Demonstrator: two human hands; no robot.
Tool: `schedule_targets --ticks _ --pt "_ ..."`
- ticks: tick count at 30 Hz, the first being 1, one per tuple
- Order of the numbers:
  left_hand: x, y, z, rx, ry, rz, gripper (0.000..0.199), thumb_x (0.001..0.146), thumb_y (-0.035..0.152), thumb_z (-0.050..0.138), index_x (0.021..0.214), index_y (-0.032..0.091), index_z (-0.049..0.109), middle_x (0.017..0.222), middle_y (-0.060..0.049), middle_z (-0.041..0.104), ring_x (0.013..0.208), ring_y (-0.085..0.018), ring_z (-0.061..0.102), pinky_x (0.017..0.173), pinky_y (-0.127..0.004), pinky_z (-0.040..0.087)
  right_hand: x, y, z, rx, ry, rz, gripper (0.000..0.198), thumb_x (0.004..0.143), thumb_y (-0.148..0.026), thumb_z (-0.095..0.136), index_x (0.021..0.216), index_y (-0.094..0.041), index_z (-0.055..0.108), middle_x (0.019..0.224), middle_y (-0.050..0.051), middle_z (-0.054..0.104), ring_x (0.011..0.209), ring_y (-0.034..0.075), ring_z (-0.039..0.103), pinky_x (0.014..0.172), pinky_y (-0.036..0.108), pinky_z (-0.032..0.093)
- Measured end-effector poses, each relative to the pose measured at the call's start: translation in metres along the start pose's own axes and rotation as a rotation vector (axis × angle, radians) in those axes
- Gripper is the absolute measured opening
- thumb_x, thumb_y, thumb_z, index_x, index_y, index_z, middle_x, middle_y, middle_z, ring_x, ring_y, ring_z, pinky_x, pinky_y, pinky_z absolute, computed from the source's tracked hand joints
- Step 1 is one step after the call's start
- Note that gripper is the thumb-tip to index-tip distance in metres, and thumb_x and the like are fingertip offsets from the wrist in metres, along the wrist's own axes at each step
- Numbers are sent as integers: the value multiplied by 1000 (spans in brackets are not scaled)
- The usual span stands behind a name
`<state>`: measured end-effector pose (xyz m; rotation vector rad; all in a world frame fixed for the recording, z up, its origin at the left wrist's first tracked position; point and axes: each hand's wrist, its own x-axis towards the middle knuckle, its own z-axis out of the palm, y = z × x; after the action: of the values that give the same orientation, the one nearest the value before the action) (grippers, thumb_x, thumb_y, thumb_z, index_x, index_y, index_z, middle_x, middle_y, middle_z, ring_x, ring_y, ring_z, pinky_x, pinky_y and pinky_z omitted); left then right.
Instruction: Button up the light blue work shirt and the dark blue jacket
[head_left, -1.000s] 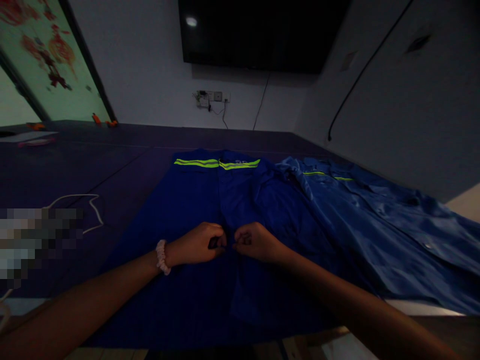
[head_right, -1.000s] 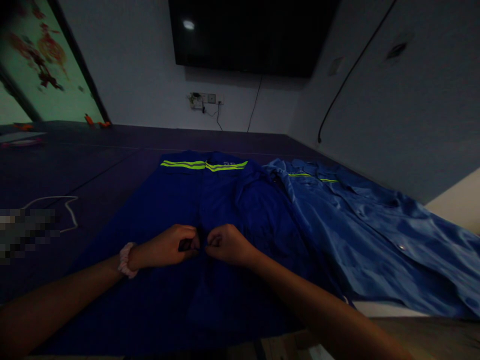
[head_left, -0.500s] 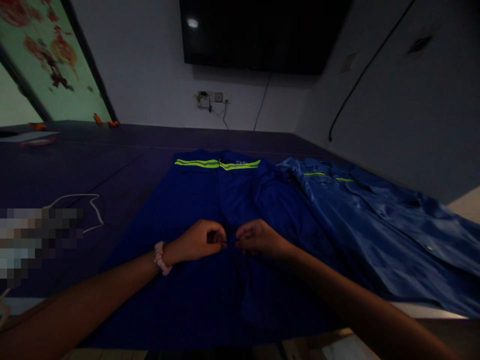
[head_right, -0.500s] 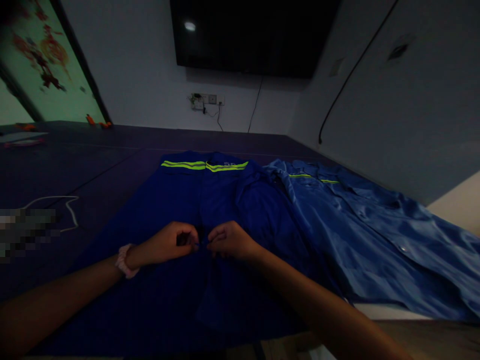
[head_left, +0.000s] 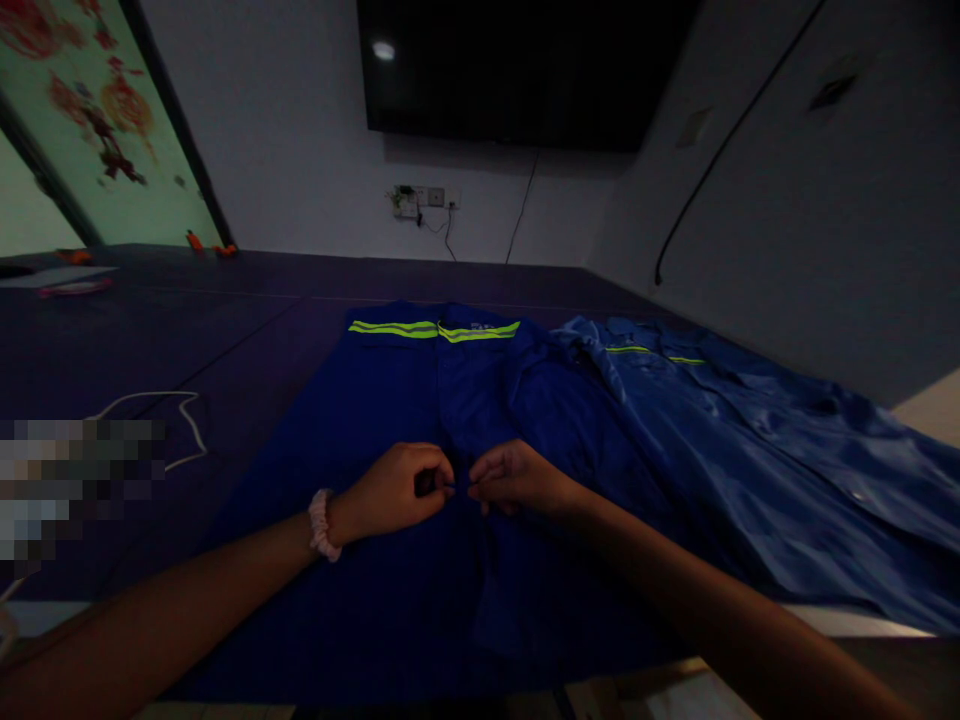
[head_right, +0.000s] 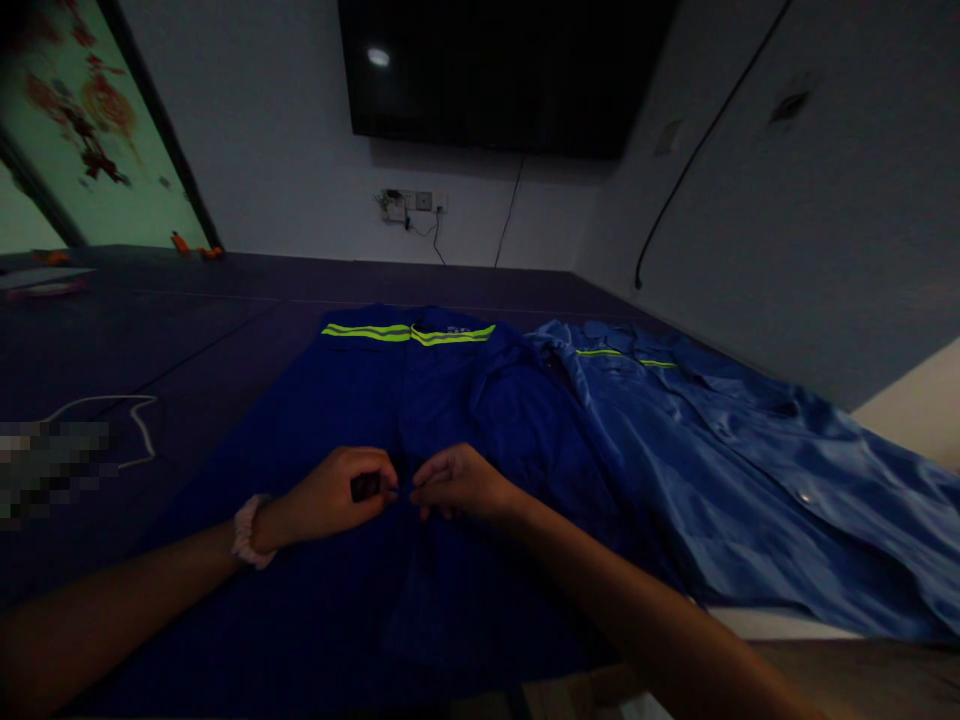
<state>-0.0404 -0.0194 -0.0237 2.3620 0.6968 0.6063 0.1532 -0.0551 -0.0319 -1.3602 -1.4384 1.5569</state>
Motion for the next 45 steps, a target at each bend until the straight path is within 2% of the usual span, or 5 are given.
schedule_targets --ticks 4,13,22,38,45 --pt "0 0 0 11 17 -11 6 71 17 56 72 15 62 68 0 59 55 -7 48 52 -18 35 -2 -3 1 2 6 -4 25 55 -26 70 71 -12 58 48 -2 61 30 4 39 32 16 24" --pt "1 -1 1 -117 8 -165 11 72 23 56 74 14 61 62 1 58 52 -7 47 47 -17 34 -3 -6 2 -4 11 4 23 55 -26 70 69 -12 58 47 -1 61 30 4 40 32 16 24" --pt "0 -4 2 -120 -6 -141 9 71 20 56 74 13 62 61 2 58 51 -6 47 47 -17 34 -2 -2 0 -34 -33 -86 21 65 -30 62 73 -10 64 53 1 64 32 4 41 32 16 26" --pt "-1 -3 3 -22 -11 -50 9 69 14 54 72 14 62 63 2 60 52 -7 49 49 -17 35 1 5 7 -271 69 -177 7 64 -17 60 70 -13 63 52 -1 61 43 7 51 39 14 35" --pt "-2 -2 4 24 -1 4 11 69 10 54 72 15 62 63 1 60 53 -7 50 51 -18 35 4 12 9 -279 77 -223 6 64 -19 64 66 -14 63 52 -1 61 48 9 56 44 17 39"
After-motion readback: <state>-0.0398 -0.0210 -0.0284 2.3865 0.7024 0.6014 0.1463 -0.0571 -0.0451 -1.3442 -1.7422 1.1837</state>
